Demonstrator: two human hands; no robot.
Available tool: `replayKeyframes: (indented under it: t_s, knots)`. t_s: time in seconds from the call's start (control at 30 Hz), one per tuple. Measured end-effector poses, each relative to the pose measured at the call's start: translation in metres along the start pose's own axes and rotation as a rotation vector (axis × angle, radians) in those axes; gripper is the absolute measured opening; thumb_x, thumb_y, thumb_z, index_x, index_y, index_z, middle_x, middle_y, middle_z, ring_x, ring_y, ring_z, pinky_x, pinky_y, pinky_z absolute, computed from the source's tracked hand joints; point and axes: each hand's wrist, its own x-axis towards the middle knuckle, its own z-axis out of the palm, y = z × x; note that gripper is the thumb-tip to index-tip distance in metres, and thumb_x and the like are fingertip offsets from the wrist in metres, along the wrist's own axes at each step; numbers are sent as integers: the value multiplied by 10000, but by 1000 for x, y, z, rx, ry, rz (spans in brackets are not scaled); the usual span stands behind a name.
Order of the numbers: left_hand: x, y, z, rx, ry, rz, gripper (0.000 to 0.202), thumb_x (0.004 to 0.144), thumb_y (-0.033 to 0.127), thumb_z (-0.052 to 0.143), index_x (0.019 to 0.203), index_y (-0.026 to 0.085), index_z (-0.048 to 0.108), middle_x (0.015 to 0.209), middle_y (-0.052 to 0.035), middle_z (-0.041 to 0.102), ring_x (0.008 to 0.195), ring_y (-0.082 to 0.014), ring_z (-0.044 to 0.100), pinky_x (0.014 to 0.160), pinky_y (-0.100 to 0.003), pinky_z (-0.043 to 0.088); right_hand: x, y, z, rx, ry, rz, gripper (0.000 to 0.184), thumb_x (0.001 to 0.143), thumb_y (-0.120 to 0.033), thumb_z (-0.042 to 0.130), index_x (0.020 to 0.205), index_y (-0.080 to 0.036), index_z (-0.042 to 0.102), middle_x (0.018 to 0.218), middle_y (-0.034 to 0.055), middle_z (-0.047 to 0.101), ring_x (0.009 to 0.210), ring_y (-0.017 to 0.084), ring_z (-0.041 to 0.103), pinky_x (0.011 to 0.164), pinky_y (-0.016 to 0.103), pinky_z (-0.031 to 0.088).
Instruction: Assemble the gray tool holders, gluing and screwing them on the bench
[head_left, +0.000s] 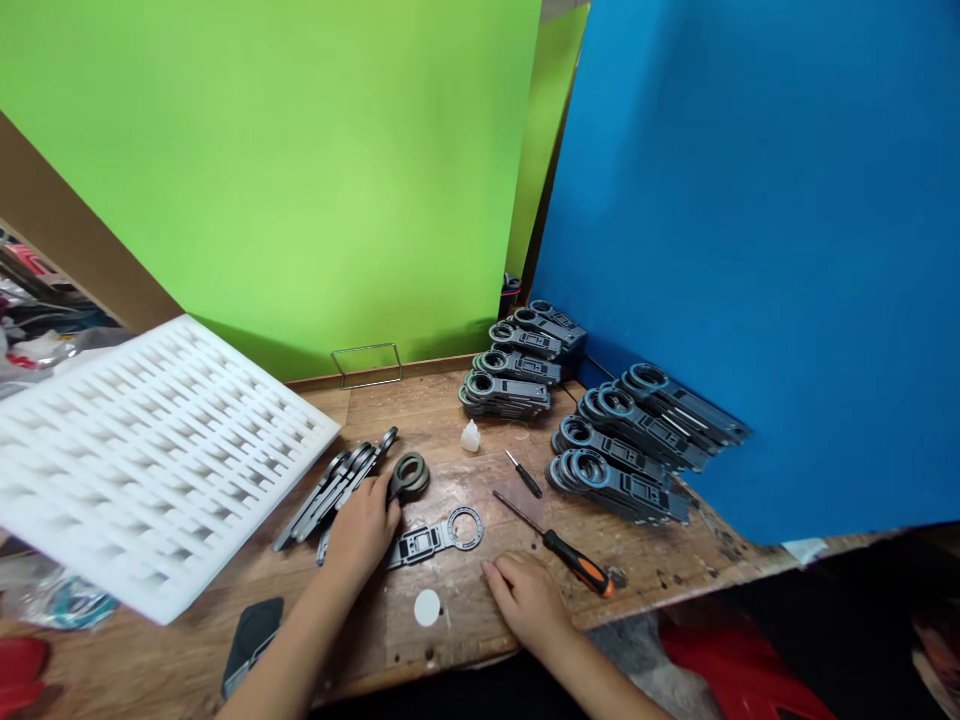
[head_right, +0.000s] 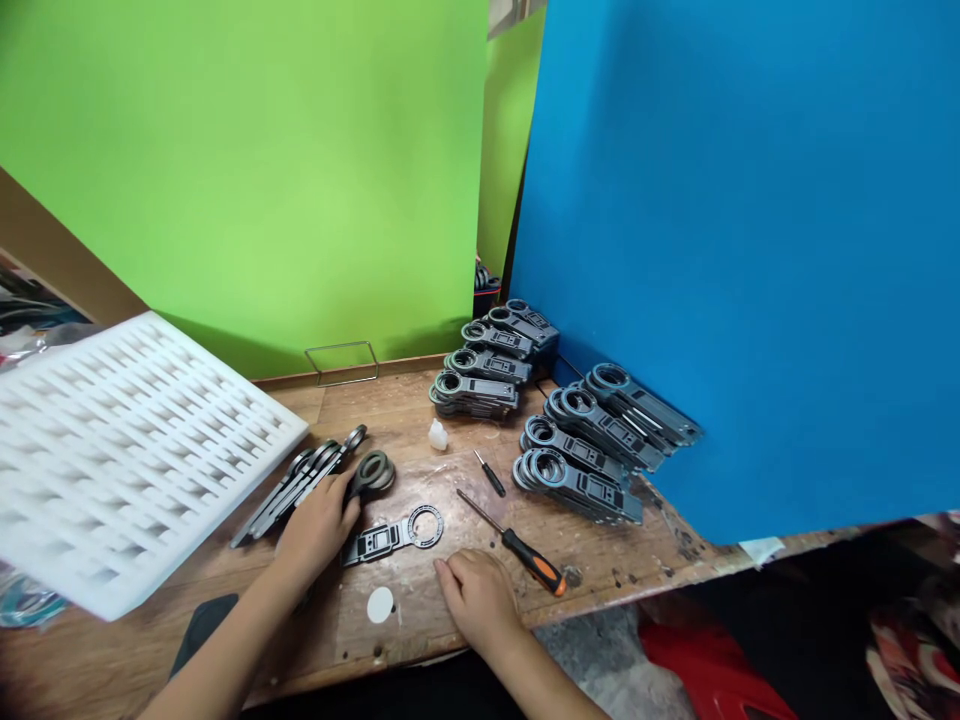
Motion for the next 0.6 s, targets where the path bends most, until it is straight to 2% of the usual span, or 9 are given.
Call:
replayKeyframes:
  t_s: [0.1,0.27,0.43,0.6]
  knots:
    - [-2,-9,-2,-82,62,21,393,896,245,359,1256,126,460,1150,-145,566,1066,-257,549,931,-375,418,0,0,0,-1,-5,-6,442,962,-326,304,605,-184,522,621,23,582,625,144,535,621,250,317]
    - [-5,-17,-12,-320,149,-23,437,900,318,342,1256,104,475,1196,-162,561,1131,-277,519,976,-420,394,1,-1,0,-10,-10,-4,433,958,-320,309,604,-188,520,614,23,582,621,149,538,615,253,321]
    - [-15,-3,-28,-711,182,-194,463,829,420,447,1157,114,564,1233,-144,576,1171,-279,503,1029,-403,345,1,-1,-1,-11,-12,-4,403,948,-295,331,612,-190,526,623,24,588,628,152,546,621,255,331]
    - [-30,19,-46,-1169,94,-343,421,771,450,564,1077,170,636,1161,-74,641,1185,-265,496,1053,-364,314,1,-6,-4,56,6,23,361,932,-287,369,625,-191,532,628,19,574,634,157,545,615,258,354]
